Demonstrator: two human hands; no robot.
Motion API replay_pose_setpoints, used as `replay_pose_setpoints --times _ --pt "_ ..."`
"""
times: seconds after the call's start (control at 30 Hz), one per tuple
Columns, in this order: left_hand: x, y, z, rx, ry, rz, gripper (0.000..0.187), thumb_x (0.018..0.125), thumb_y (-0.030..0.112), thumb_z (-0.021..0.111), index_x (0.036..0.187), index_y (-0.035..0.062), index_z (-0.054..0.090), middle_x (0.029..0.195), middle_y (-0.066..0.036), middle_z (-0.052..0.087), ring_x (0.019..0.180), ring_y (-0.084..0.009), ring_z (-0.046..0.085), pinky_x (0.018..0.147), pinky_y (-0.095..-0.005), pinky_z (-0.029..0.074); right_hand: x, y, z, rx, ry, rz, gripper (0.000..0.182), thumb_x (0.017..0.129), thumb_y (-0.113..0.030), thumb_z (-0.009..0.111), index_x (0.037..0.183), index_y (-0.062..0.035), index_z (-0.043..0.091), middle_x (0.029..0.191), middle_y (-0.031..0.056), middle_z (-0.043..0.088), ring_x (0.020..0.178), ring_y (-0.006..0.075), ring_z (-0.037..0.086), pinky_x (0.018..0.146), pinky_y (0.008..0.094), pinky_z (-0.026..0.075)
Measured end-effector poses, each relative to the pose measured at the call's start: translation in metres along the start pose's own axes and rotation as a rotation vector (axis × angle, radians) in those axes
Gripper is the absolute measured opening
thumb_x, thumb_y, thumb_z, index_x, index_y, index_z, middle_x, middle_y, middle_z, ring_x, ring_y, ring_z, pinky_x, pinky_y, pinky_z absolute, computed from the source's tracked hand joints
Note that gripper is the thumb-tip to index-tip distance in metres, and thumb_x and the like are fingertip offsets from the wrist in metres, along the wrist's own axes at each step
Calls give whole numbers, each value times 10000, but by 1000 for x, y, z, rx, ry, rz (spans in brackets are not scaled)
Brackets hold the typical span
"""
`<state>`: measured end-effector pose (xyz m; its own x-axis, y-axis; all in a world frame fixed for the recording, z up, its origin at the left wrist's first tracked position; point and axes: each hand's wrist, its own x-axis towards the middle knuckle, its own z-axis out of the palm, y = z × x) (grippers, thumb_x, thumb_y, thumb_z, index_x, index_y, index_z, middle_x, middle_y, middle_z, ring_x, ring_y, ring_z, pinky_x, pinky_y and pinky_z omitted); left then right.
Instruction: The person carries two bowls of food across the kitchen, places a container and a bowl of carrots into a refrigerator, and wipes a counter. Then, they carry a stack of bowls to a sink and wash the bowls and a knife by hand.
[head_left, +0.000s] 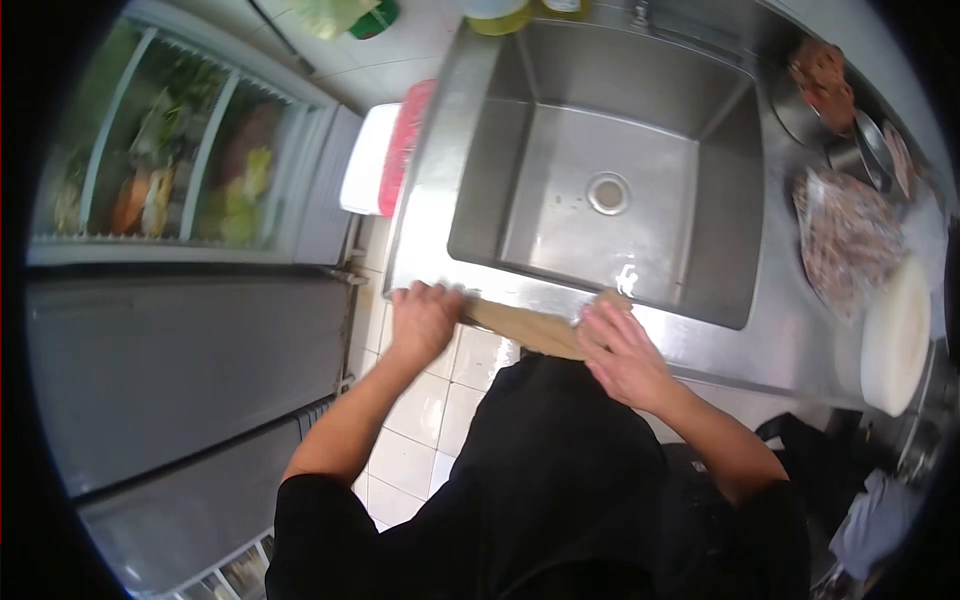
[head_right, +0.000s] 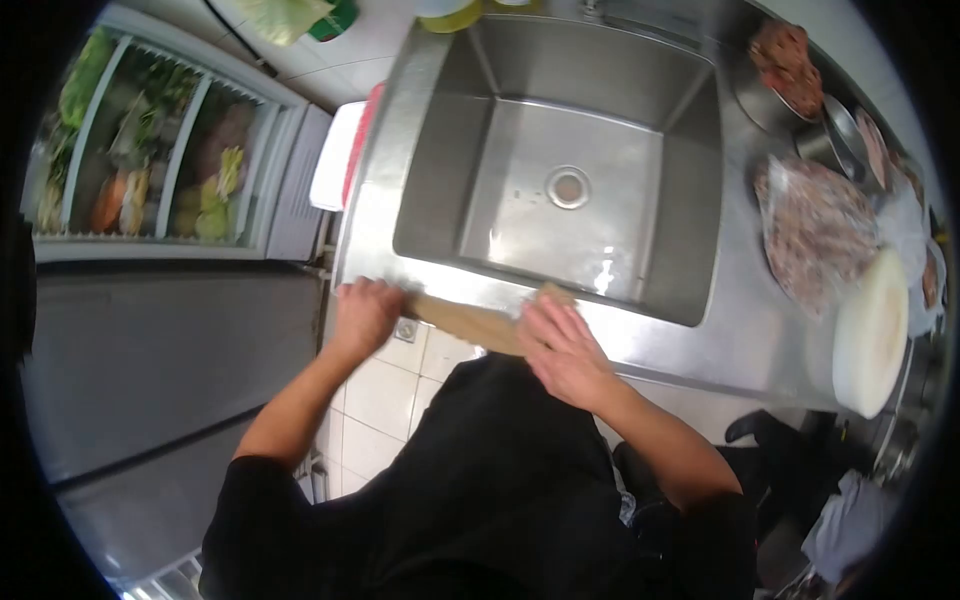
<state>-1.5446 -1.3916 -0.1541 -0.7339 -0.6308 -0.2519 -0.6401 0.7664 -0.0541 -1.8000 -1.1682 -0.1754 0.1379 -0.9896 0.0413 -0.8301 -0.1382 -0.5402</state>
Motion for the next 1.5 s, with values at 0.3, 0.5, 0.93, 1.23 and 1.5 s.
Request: replay_pose_setpoints --times 0.3,0.5,0.93,1.23,1.5 --pt "74 -97 -3 39 260 -218 175 861 197 543 927 179 704 957 -61 624 985 -282 563 830 -463 389 151 -34 60 149 128 -253 338 786 -112 652 1119 -55 645 1275 84 551 1301 308 417 1042 517 347" --pt "265 -118 -28 27 445 -158 213 878 200 510 960 169 704 1013 -86 622 1010 -311 560 841 -492 387 230 35 74 82 214 96 104 826 -84 588 902 -14 579 925 157 538 883 356 570 754 462 477" --pt "358 11 -32 -1000 260 24 154 954 165 468 1016 79 580 910 -141 667 887 -302 643 775 -456 503 303 273 -138 134 765 1081 670 859 -257 578 1411 57 364 1194 307 601 1096 399 610 938 417 493" --pt "353 27 9 -2119 -312 -565 280 974 243 496 1222 114 491 1045 -65 596 884 -195 584 745 -457 500 342 274 -109 -144 217 1034 714 864 -268 554 1463 25 300 1164 285 623 1103 409 602 958 428 488" --pt "367 53 9 -2314 -372 -395 389 988 368 492 1264 95 490 1054 -71 590 938 -206 589 774 -447 489 331 263 -155 -123 314 975 872 843 -230 581 1539 -81 78 1074 301 645 1030 438 620 910 471 476"
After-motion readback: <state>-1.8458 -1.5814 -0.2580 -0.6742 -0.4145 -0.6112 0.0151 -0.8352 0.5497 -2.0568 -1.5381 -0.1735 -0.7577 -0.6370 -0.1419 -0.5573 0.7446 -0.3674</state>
